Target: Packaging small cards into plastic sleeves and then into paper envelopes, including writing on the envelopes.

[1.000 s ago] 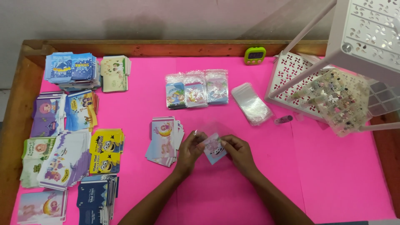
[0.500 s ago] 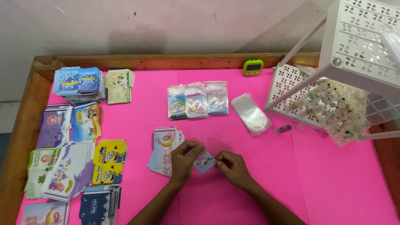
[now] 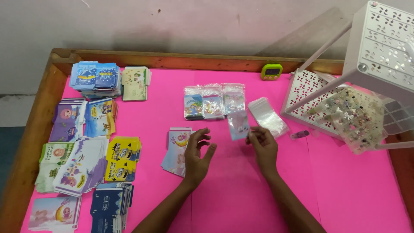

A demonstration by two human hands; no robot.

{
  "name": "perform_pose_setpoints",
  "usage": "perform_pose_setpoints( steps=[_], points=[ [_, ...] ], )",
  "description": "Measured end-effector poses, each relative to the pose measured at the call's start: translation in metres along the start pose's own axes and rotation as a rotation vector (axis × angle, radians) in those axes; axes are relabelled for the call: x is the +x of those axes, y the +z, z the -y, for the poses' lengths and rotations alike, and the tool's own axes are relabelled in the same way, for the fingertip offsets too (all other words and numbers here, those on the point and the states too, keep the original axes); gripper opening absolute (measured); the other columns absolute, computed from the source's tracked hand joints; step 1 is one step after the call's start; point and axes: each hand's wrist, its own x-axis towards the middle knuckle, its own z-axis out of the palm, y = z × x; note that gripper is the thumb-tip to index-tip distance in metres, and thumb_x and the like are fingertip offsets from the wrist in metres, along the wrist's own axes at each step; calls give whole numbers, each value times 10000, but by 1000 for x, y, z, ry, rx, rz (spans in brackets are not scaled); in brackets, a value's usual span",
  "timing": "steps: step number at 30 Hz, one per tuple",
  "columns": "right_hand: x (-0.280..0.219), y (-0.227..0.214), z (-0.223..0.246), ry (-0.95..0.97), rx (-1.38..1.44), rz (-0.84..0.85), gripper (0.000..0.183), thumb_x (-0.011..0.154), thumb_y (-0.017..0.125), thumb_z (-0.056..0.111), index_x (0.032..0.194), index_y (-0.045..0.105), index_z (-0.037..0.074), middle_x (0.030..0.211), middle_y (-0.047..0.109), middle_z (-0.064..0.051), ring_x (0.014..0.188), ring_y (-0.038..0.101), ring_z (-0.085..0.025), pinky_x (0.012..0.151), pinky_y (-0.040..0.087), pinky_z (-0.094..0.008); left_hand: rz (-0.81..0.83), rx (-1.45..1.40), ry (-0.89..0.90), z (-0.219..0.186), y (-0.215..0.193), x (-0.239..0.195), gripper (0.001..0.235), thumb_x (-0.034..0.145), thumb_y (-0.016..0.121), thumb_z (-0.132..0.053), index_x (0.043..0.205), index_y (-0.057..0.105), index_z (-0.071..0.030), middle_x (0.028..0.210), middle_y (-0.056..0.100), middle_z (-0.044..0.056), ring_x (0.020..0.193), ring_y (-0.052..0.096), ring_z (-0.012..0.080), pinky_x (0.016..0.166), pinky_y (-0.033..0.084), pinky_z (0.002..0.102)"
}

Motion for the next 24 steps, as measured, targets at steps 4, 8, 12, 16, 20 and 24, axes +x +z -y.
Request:
perform_pose_setpoints(
  steps=[4,8,12,16,20,24],
  points=[
    [39,16,10,2,-26,-101,207,994,682,71,1169,642,-34,880,714,-146,783,694,-183,813,572,-349,-9,100,45,-4,-13,11,330,994,670,-134,1301,601,-37,1232,591,117,1085,624,257,905,573,386],
    [59,30,9,-9,-96,-80,243,974,717,93,1155,650,-55,925,737,-184,799,740,-210,785,607,-338,-58,372,293,-14,-44,33,155,967,705,-109,1120,711,-86,1113,658,85,1103,641,286,942,536,416],
    [61,35,11,-60,-276,-86,190,961,755,88,1080,707,-53,891,757,-191,745,753,-216,705,615,-336,-123,620,253,-9,-81,50,180,935,777,-215,1090,751,-127,1077,683,56,1144,618,298,1021,477,472],
    [60,28,5,-141,-510,-101,208,959,796,172,1095,742,25,854,765,-125,674,717,-179,655,584,-344,-39,892,137,-3,-99,46,397,863,828,-296,1176,694,-91,1163,631,143,1192,574,393,1049,446,541],
    [24,36,21,-38,-718,36,496,932,806,426,1199,678,27,843,717,-146,808,705,-289,742,570,-435,-25,1130,-179,-1,-105,43,596,838,826,-403,1212,618,11,1196,516,223,1147,568,501,876,588,544],
    [-31,65,20,206,-629,422,382,889,782,308,1220,709,132,975,803,-153,961,780,-320,856,609,-450,77,1260,-385,8,-108,42,671,799,833,-522,1132,614,17,1076,568,213,1048,659,442,779,630,454]
  ],
)
